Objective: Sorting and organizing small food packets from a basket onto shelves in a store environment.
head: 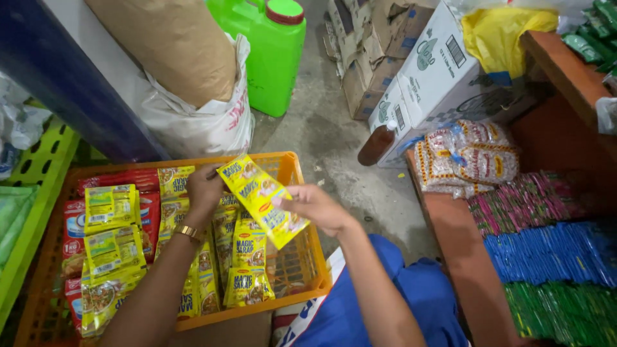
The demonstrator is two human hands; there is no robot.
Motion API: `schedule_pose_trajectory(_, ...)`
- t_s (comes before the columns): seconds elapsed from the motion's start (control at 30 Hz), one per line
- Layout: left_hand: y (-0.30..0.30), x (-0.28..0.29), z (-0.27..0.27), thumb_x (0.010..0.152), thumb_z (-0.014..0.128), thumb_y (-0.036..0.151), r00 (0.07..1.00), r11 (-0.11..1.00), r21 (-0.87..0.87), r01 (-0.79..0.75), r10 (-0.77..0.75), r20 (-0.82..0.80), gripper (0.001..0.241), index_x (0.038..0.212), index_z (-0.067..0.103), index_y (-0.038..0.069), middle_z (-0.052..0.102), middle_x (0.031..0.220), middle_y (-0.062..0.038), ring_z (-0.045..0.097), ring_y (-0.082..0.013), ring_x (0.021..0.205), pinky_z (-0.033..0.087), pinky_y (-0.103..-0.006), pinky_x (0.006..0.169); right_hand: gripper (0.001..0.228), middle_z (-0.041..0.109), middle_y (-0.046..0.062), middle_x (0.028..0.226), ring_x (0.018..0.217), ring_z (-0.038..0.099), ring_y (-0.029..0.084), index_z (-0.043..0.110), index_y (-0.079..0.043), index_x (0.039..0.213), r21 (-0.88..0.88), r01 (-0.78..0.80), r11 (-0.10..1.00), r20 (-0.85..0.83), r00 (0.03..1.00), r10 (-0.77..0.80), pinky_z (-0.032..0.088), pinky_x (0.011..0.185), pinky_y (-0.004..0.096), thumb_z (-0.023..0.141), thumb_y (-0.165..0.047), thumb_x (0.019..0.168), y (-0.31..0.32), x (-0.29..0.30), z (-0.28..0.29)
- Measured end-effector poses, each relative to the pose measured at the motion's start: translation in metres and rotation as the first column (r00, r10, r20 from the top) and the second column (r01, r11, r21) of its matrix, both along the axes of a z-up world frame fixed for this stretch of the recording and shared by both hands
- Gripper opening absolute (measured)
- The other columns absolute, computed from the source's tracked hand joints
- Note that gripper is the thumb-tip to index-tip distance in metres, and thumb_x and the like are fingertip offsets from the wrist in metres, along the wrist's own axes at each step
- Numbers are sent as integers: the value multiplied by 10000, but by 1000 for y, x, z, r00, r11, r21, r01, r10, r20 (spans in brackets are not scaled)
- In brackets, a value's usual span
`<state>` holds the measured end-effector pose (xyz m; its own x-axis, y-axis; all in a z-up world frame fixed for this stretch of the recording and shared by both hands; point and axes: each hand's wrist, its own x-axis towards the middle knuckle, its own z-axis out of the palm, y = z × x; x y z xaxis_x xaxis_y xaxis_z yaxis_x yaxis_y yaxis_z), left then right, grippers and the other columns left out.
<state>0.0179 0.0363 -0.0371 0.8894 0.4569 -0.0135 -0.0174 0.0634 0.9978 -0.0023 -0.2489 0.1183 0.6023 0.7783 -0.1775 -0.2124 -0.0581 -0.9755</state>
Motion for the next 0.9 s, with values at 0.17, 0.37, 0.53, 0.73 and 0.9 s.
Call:
schedule_pose_trajectory(0.17, -24, -20, 37, 907, 722, 78, 985, 908, 414, 55, -118, 127, 228, 1129, 745, 32, 766, 1004, -87, 710, -176, 889, 579, -345, 781, 379, 752, 58, 1171, 1036, 687, 108, 683, 21, 1265, 39, 69, 997, 34, 997, -70, 538, 941, 300, 636, -261, 1017, -13, 1, 18)
schedule_pose_trajectory(0.37, -54, -31, 73, 833, 747, 80, 888, 735, 662, 145, -391, 240, 341, 1173, 734, 51, 726, 1241, -120, 647, -239, 1205, 487, -385, 1035, 392, 742, 66, 1175, 1044, 680, 105, 675, 31, 1263, 120, 140, 983, 54, 988, -147, 531, 961, 304, 597, -293, 1057, -16, 4, 15)
schedule_pose_trajectory(0.53, -54, -28, 54, 836, 633, -12, 784, 755, 509, 414, -579, 223, 409, 1240, 687, 7, 718, 1307, -109, 632, -217, 1278, 442, -367, 1111, 378, 736, 94, 1171, 1019, 702, 141, 654, 19, 1271, 198, 270, 942, -150, 958, -244, 548, 935, 334, 592, -279, 1048, -17, 8, 23)
schedule_pose_trajectory(0.73, -71, -43, 88, 958, 684, 222, 762, 720, 349, 600, -647, 24, 290, 1136, 726, -4, 753, 1046, -49, 647, -100, 991, 513, -298, 915, 399, 738, 119, 1188, 1038, 719, 167, 644, 42, 1278, 289, 419, 861, -251, 901, -354, 566, 936, 342, 590, -275, 1042, -28, 22, 13)
schedule_pose_trajectory(0.9, -63, -22, 27, 1065, 654, 264, 869, 792, 373, 484, -483, -104, 317, 1034, 742, -40, 649, 842, -70, 525, -81, 782, 465, -269, 679, 378, 760, 116, 1108, 955, 721, 177, 672, 42, 1238, 182, 401, 898, -205, 908, -364, 559, 839, 346, 587, -270, 1043, -29, 21, 14)
